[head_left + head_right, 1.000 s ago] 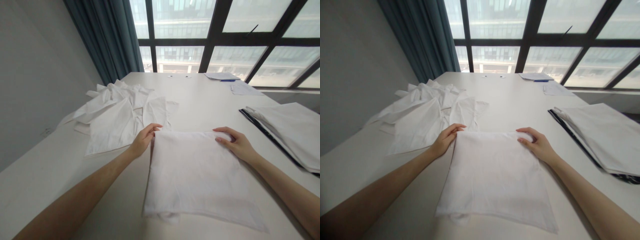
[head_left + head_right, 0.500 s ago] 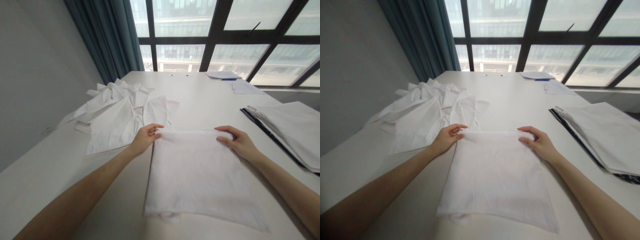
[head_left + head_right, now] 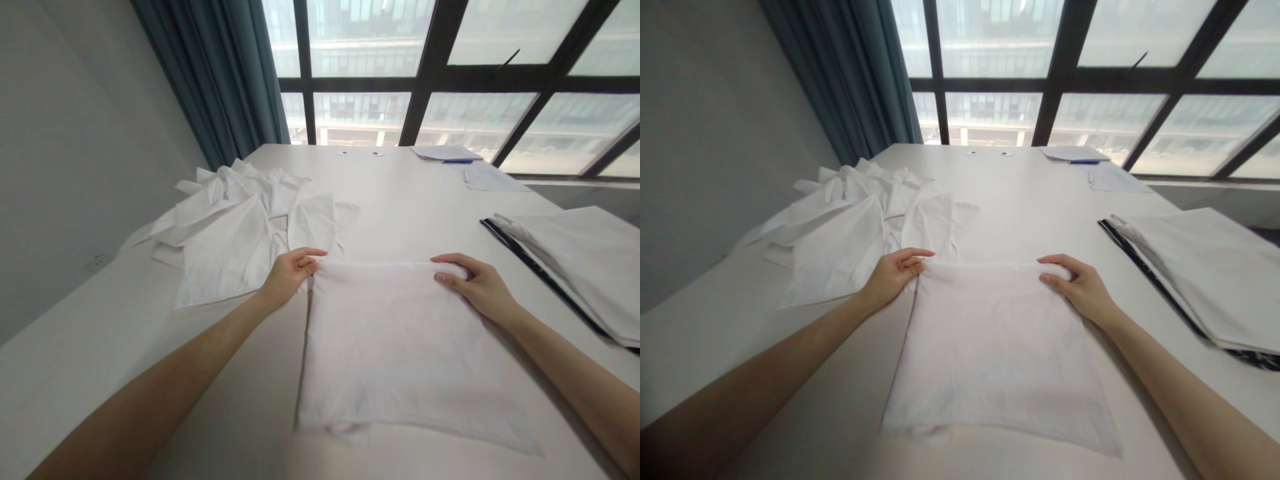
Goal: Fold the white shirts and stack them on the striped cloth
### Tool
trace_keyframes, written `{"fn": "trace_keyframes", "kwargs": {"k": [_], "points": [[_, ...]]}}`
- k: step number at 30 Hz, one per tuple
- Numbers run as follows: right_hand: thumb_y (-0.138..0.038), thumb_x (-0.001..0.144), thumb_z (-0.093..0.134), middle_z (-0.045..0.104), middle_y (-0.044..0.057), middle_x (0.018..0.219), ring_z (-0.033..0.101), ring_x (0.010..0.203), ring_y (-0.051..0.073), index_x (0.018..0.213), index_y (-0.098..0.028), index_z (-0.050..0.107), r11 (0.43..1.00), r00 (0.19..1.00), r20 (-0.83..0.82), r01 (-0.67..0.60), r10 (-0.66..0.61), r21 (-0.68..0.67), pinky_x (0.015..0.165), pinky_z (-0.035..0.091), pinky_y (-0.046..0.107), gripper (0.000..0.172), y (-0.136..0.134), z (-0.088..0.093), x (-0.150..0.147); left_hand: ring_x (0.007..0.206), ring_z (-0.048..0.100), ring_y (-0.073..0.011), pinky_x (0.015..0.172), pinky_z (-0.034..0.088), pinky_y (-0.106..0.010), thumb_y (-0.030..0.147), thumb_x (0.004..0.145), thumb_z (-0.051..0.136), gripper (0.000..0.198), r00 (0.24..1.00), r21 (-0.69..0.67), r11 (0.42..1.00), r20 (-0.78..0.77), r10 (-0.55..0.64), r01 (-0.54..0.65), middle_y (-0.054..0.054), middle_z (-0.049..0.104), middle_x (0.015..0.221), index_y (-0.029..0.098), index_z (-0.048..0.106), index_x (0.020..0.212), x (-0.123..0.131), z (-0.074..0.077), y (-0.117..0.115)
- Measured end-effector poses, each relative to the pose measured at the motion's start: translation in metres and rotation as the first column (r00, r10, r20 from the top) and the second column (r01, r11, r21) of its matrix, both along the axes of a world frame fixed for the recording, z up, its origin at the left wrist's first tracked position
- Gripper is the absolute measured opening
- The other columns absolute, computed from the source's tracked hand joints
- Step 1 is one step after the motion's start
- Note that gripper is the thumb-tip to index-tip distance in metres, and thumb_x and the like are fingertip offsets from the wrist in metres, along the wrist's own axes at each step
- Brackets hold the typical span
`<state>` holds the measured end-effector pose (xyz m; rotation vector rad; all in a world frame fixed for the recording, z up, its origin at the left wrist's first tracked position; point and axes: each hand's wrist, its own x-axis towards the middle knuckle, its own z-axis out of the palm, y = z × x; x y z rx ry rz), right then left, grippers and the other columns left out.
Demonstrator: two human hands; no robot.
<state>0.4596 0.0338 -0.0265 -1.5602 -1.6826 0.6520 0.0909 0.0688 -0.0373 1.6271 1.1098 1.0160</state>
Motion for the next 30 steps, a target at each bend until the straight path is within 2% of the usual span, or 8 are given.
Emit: {"fn": "trace_keyframes", "kwargs": {"k": [6,9,14,17,21,24,27,30], "points": [[-0.061,0.074,0.067,0.071,0.004,0.085,0.064,0.068,0.021,0.098,-0.024,0.070,0.998,0.999,0.022,-0.048,0.047,0.027,0.054,0.051,0.030,0.044,0.001,-0.001,0.002,0.092,0.066,-0.0209,0.079,0.051,-0.029,0.043,0.086,0.058,0.035,0.995,0.097,0.995,-0.098,-0.021,0.031,-0.008,0.072,0.100,0.016,0.070,0.103,0.002,0.005,-0.008],[-0.060,0.074,0.068,0.072,0.003,0.087,0.064,0.073,0.022,0.097,-0.025,0.071,0.997,0.997,0.039,-0.071,0.070,0.027,0.058,0.052,0.031,0.042,0.001,-0.001,0.002,0.087,0.066,-0.0197,0.076,0.051,-0.027,0.045,0.085,0.059,0.034,0.988,0.094,0.995,-0.151,-0.018,0.032,-0.006,0.073,0.095,0.016,0.071,0.101,0.004,0.005,-0.009],[-0.060,0.075,0.067,0.070,0.002,0.077,0.060,0.060,0.019,0.100,-0.024,0.071,1.000,0.997,0.073,-0.025,0.025,-0.004,0.050,0.047,0.030,0.044,0.001,-0.004,-0.001,0.078,0.064,-0.0186,0.073,0.050,-0.029,0.038,0.090,0.055,0.028,0.961,0.177,0.983,-0.276,0.009,0.042,-0.004,0.072,0.089,0.018,0.071,0.102,0.006,0.000,-0.007],[-0.054,0.082,0.062,0.071,0.003,0.084,0.063,0.067,0.021,0.103,-0.024,0.069,0.998,0.987,0.154,-0.046,0.037,0.051,0.056,0.050,0.032,0.038,0.002,-0.007,-0.002,0.092,0.064,-0.0222,0.093,0.046,-0.040,0.025,0.091,0.053,0.021,0.885,0.397,0.914,-0.452,0.111,0.088,-0.006,0.071,0.096,0.019,0.070,0.101,0.008,-0.003,-0.006],[-0.040,0.089,0.055,0.070,0.007,0.113,0.063,0.104,0.028,0.106,-0.026,0.068,0.936,0.923,0.385,-0.158,0.027,0.314,0.087,0.048,0.044,0.025,0.001,-0.007,-0.004,0.116,0.057,-0.0230,0.112,0.026,-0.052,0.009,0.092,0.046,0.030,0.758,0.589,0.783,-0.600,0.256,0.201,-0.009,0.066,0.120,0.021,0.069,0.108,0.013,-0.002,-0.013],[-0.029,0.095,0.048,0.068,0.007,0.122,0.058,0.118,0.028,0.115,-0.026,0.065,0.871,0.843,0.535,-0.296,0.045,0.392,0.098,0.041,0.049,0.027,-0.006,-0.005,-0.012,0.129,0.050,-0.0202,0.115,0.023,-0.047,0.006,0.095,0.039,0.037,0.722,0.571,0.748,-0.667,0.183,0.338,-0.008,0.060,0.133,0.021,0.063,0.120,0.022,0.002,-0.024],[-0.023,0.098,0.042,0.063,0.007,0.131,0.053,0.126,0.025,0.128,-0.026,0.058,0.838,0.777,0.609,-0.433,0.161,0.332,0.100,0.041,0.045,0.034,-0.014,-0.005,-0.024,0.138,0.041,-0.0203,0.114,0.029,-0.041,0.014,0.097,0.041,0.039,0.670,0.474,0.746,-0.740,0.049,0.468,-0.010,0.050,0.145,0.016,0.051,0.135,0.032,0.005,-0.037],[-0.024,0.100,0.038,0.058,0.007,0.138,0.051,0.129,0.023,0.135,-0.025,0.053,0.833,0.717,0.657,-0.496,0.232,0.247,0.101,0.041,0.044,0.038,-0.017,-0.007,-0.034,0.141,0.037,-0.0220,0.114,0.029,-0.040,0.024,0.098,0.044,0.047,0.611,0.387,0.754,-0.791,-0.025,0.531,-0.012,0.043,0.150,0.015,0.041,0.143,0.038,0.004,-0.045]]}}
